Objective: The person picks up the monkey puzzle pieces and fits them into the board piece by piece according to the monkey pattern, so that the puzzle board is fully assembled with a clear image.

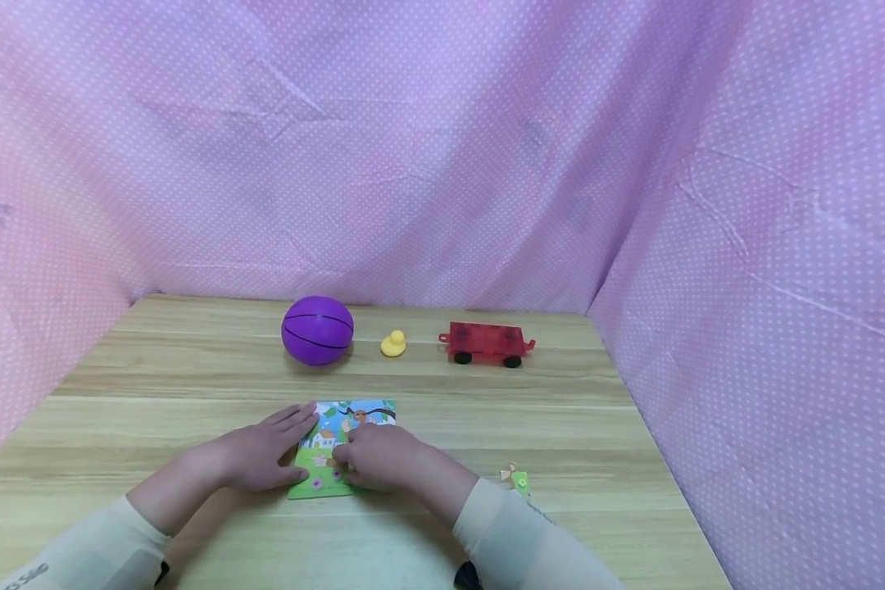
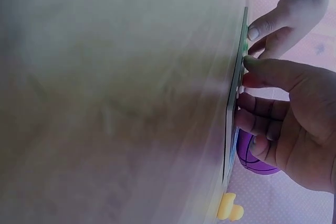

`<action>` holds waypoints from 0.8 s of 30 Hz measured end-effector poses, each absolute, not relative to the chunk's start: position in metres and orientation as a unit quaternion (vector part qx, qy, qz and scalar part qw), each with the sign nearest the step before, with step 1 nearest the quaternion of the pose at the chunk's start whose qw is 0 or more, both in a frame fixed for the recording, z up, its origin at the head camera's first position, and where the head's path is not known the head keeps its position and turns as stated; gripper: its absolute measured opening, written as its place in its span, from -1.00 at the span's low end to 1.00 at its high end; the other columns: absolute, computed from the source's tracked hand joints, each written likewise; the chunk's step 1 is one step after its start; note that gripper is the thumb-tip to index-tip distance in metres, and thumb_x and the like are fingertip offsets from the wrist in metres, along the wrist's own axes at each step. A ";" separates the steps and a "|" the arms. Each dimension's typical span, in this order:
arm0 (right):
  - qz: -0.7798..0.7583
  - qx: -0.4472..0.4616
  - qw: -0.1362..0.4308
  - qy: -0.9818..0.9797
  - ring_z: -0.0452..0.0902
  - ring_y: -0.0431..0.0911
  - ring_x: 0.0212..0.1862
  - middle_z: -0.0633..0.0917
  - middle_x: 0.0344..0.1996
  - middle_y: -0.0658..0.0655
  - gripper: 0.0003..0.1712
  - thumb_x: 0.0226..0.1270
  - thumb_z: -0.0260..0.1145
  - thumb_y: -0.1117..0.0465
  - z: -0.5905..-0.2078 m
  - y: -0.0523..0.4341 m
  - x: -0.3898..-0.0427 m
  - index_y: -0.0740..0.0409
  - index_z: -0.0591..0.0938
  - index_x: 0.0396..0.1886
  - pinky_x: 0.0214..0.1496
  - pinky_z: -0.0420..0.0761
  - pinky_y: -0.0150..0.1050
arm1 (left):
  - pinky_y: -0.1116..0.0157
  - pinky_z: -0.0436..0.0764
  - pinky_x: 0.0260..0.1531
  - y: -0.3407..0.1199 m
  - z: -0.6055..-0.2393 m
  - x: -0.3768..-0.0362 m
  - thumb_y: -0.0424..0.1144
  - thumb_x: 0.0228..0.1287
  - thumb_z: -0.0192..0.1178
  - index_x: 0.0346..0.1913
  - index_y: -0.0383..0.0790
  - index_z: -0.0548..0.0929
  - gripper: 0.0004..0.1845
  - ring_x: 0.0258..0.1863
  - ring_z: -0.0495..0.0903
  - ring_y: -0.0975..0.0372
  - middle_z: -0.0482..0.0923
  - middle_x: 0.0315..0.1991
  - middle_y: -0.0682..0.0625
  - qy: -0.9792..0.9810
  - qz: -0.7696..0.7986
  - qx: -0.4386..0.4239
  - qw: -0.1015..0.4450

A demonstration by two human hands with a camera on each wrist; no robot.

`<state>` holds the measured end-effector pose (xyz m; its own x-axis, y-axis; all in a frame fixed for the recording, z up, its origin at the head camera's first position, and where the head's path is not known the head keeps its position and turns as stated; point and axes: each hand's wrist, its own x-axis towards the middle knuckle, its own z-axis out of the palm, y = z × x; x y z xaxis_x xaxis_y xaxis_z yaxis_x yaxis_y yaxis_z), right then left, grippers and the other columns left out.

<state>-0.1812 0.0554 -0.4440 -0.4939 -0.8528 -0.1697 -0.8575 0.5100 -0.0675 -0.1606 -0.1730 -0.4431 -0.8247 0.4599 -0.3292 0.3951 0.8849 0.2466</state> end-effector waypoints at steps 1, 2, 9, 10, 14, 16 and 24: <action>0.011 -0.494 0.091 0.865 0.43 -0.29 -0.22 0.56 -0.26 -0.17 -0.79 0.26 0.24 -0.05 -0.444 0.056 -0.181 -0.26 0.61 -0.11 -0.19 0.53 -0.36 | 0.03 0.14 0.30 -0.173 -0.443 -0.161 0.28 0.16 0.07 0.45 -0.13 0.03 -0.09 0.43 -0.15 0.04 -0.14 0.47 0.03 0.952 0.084 0.224 0.192; 0.009 -0.493 0.090 0.865 0.44 -0.28 -0.21 0.57 -0.26 -0.17 -0.79 0.26 0.25 -0.05 -0.445 0.056 -0.180 -0.26 0.61 -0.11 -0.17 0.53 -0.36 | 0.03 0.14 0.30 -0.173 -0.443 -0.161 0.28 0.16 0.07 0.45 -0.13 0.03 -0.09 0.43 -0.15 0.04 -0.14 0.47 0.03 0.952 0.083 0.224 0.192; -0.030 -0.486 0.123 0.865 0.41 -0.32 -0.19 0.53 -0.22 -0.19 -0.74 0.27 0.24 -0.01 -0.441 0.064 -0.185 -0.24 0.59 -0.04 -0.12 0.51 -0.39 | 0.04 0.13 0.31 -0.172 -0.441 -0.160 0.28 0.16 0.07 0.45 -0.12 0.03 -0.09 0.43 -0.16 0.05 -0.15 0.47 0.03 0.952 0.083 0.222 0.193; -0.040 -0.484 0.126 0.865 0.40 -0.33 -0.19 0.52 -0.21 -0.20 -0.73 0.28 0.22 -0.01 -0.439 0.066 -0.186 -0.23 0.58 -0.03 -0.11 0.50 -0.39 | 0.04 0.13 0.31 -0.172 -0.441 -0.160 0.28 0.16 0.07 0.45 -0.12 0.03 -0.09 0.43 -0.16 0.05 -0.15 0.47 0.03 0.952 0.083 0.223 0.192; -0.075 -0.471 0.123 0.870 0.41 -0.33 -0.15 0.54 -0.15 -0.16 -0.68 0.33 0.15 -0.05 -0.431 0.080 -0.191 -0.17 0.56 0.05 -0.07 0.50 -0.38 | 0.04 0.12 0.31 -0.172 -0.442 -0.160 0.28 0.17 0.06 0.45 -0.13 0.02 -0.08 0.43 -0.16 0.04 -0.16 0.47 0.02 0.952 0.082 0.225 0.189; -0.081 -0.458 0.119 0.877 0.42 -0.32 -0.10 0.55 -0.11 -0.14 -0.64 0.33 0.15 -0.07 -0.424 0.090 -0.194 -0.16 0.55 0.08 -0.03 0.51 -0.34 | 0.03 0.12 0.31 -0.172 -0.442 -0.160 0.28 0.17 0.06 0.45 -0.13 0.02 -0.09 0.43 -0.17 0.04 -0.16 0.47 0.02 0.952 0.082 0.225 0.189; -0.106 -0.356 0.122 0.920 0.52 -0.21 -0.08 0.59 -0.07 -0.04 -0.58 0.27 0.23 -0.06 -0.400 0.141 -0.201 -0.06 0.55 0.08 -0.07 0.56 -0.22 | 0.03 0.11 0.32 -0.172 -0.442 -0.159 0.28 0.17 0.06 0.45 -0.12 0.02 -0.09 0.43 -0.18 0.04 -0.17 0.47 0.02 0.952 0.083 0.221 0.194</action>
<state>-0.2006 0.1408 -0.3995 -0.7167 -0.6812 -0.1492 -0.6292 0.7239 -0.2828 -0.1594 -0.1718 -0.4421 -0.8270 0.4531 -0.3330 0.3890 0.8886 0.2429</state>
